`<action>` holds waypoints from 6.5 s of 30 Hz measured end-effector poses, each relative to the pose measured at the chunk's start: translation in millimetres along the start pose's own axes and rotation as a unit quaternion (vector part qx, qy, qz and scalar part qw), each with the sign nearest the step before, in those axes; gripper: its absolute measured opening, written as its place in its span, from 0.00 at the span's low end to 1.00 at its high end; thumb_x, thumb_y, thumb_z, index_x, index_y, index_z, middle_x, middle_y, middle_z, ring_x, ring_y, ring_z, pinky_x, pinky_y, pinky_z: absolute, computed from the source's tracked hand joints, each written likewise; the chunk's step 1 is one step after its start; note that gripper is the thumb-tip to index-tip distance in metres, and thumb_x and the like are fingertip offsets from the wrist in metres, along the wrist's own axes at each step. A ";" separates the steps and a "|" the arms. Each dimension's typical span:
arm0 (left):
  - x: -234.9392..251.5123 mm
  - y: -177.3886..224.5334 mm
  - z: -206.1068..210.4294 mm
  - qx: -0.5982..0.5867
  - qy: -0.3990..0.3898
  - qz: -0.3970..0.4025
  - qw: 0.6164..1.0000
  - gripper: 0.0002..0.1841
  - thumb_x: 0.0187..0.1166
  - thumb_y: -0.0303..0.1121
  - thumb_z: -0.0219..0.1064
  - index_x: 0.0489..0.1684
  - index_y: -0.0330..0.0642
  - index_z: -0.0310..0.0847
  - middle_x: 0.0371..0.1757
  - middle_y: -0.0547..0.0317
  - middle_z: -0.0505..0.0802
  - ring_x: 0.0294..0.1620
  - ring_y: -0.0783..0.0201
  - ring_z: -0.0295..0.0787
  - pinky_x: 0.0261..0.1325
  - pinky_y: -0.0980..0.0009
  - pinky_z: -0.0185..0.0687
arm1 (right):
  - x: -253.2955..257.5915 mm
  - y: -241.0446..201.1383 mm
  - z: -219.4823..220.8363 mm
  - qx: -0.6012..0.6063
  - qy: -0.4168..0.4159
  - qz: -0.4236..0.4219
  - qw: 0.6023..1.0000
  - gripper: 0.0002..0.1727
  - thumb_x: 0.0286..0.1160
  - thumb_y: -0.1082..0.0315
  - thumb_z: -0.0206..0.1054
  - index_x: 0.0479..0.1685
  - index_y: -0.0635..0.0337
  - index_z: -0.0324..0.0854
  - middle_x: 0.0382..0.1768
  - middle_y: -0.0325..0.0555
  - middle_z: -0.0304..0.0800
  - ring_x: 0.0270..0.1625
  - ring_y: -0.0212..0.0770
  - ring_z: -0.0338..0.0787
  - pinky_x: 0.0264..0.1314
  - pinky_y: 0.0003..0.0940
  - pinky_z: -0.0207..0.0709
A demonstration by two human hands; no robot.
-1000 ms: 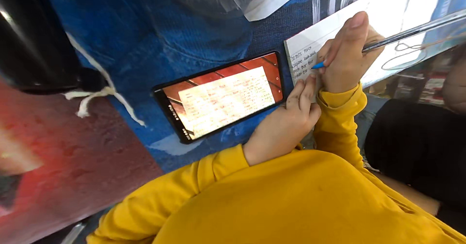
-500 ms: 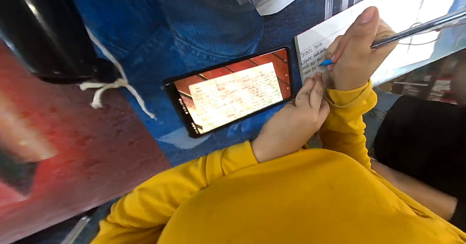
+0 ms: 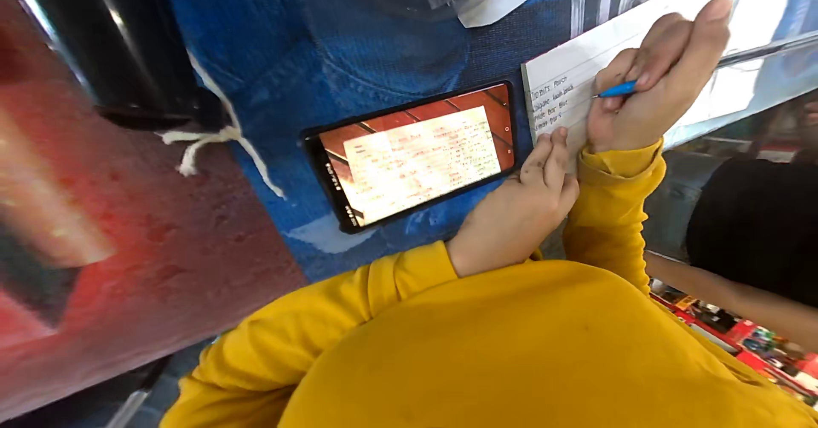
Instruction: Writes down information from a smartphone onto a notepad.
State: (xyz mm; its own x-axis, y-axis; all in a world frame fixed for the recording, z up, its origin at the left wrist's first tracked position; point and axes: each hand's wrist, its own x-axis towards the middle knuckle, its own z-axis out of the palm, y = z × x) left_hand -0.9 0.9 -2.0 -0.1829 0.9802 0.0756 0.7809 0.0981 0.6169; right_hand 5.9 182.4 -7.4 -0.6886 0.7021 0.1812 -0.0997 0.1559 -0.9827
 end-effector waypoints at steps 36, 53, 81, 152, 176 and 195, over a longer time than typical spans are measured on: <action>-0.6 1.6 0.2 0.034 -0.011 0.004 0.999 0.18 0.77 0.13 0.58 0.64 0.28 0.77 0.85 0.27 0.68 0.83 0.38 0.72 0.60 0.64 0.83 | 4.2 1.7 -1.3 0.041 -0.014 0.005 0.999 0.33 0.93 0.68 0.30 0.11 0.48 0.67 0.12 0.30 0.76 0.11 0.24 0.75 0.15 0.17 0.73; -0.6 1.4 -0.3 0.042 -0.011 0.008 0.999 0.18 0.77 0.13 0.58 0.66 0.27 0.76 0.84 0.27 0.69 0.82 0.38 0.73 0.59 0.64 0.84 | 3.8 2.2 -0.6 0.032 -0.024 -0.004 0.999 0.33 0.92 0.69 0.31 0.11 0.49 0.68 0.12 0.30 0.77 0.12 0.24 0.77 0.17 0.17 0.75; -2.6 -1.0 5.4 0.088 0.028 0.034 0.995 0.18 0.74 0.10 0.60 0.61 0.30 0.80 0.61 0.39 0.85 0.73 0.40 0.80 0.47 0.69 0.86 | 13.2 -3.1 -7.6 0.268 0.057 0.104 0.956 0.33 0.97 0.58 0.26 0.24 0.51 0.72 0.19 0.32 0.82 0.20 0.24 0.81 0.23 0.16 0.75; -3.2 -3.0 6.2 0.070 0.062 0.042 0.995 0.15 0.75 0.09 0.59 0.53 0.33 0.82 0.52 0.45 0.87 0.62 0.47 0.86 0.79 0.61 0.69 | 7.0 12.0 -9.8 -0.116 -0.171 -0.128 0.970 0.07 0.90 0.62 0.58 0.42 0.45 0.80 0.40 0.20 0.88 0.41 0.20 0.89 0.42 0.19 0.86; -3.7 -3.1 10.6 0.041 0.083 0.030 0.995 0.13 0.74 0.12 0.63 0.50 0.35 0.82 0.51 0.45 0.86 0.62 0.45 0.86 0.46 0.69 0.85 | -7.1 2.6 3.6 -0.149 -0.073 -0.080 0.983 0.27 0.85 0.74 0.49 0.10 0.41 0.68 0.10 0.19 0.75 0.11 0.15 0.74 0.11 0.14 0.66; -4.6 -3.2 12.1 0.019 0.081 0.028 0.996 0.13 0.75 0.14 0.62 0.53 0.34 0.81 0.53 0.43 0.87 0.64 0.41 0.85 0.48 0.66 0.86 | -9.1 5.7 3.7 -0.216 -0.073 -0.135 0.964 0.26 0.82 0.75 0.53 0.09 0.43 0.65 0.11 0.19 0.71 0.13 0.14 0.71 0.15 0.14 0.65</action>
State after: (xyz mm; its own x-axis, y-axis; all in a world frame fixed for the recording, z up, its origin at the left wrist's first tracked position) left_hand 4.7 -1.8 -13.8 -0.2303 0.9442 0.2356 0.8139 0.0541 0.5785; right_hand 8.9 174.3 -14.7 -0.7765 0.4952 0.3897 -0.0021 0.6164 -0.7874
